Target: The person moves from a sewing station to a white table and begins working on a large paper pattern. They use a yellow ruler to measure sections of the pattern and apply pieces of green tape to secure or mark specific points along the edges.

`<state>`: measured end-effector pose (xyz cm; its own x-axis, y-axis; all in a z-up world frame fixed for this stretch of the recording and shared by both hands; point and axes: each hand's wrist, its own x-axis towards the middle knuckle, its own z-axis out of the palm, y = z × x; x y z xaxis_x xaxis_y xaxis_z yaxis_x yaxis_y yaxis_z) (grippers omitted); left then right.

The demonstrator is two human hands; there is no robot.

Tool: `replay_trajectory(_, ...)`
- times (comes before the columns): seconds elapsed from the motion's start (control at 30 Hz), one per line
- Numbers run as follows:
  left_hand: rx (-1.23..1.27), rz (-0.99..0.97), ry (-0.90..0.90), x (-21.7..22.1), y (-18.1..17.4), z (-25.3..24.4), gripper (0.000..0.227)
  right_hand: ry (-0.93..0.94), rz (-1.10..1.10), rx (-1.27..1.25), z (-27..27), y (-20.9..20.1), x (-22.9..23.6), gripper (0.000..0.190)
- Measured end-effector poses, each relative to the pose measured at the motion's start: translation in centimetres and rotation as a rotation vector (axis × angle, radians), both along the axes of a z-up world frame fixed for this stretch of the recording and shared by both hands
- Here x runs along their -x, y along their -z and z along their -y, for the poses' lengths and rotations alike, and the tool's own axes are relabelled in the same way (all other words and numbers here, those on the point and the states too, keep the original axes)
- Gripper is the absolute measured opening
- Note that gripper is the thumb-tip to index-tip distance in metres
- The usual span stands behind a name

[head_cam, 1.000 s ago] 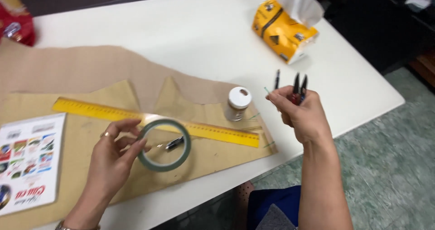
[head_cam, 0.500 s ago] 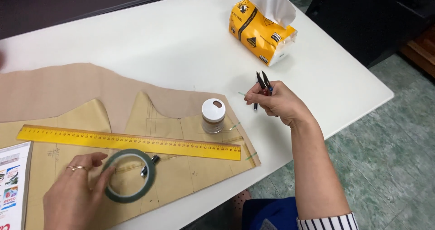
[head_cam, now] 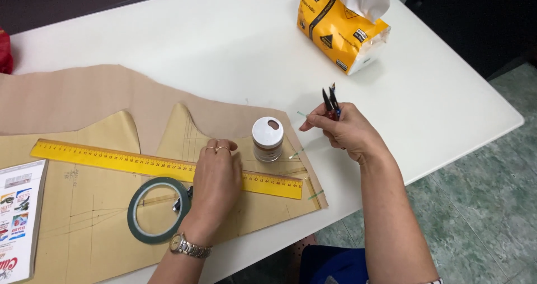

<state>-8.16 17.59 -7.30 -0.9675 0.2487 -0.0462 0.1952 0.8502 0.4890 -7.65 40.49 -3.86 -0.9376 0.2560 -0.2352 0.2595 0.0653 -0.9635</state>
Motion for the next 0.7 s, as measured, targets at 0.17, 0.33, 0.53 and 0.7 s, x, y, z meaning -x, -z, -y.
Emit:
replay_trajectory(0.17,-0.065,0.039,0.025,-0.2,0.6,-0.4,0.028,0.000,-0.010,0.014,-0.2,0.8,0.1,0.007)
replay_trajectory(0.33,-0.318,0.210,0.006,-0.6,-1.7,-1.6,0.057,0.001,-0.014,0.040,0.4,1.1,0.0,0.008)
replay_trajectory(0.53,-0.377,0.170,0.032,-0.1,-1.8,-3.3,0.083,0.063,0.044,0.169,2.2,1.9,0.5,0.011)
replay_trajectory(0.7,-0.337,0.128,-0.017,0.5,-0.4,-3.6,0.071,0.165,-0.007,0.282,2.5,6.3,2.3,0.011)
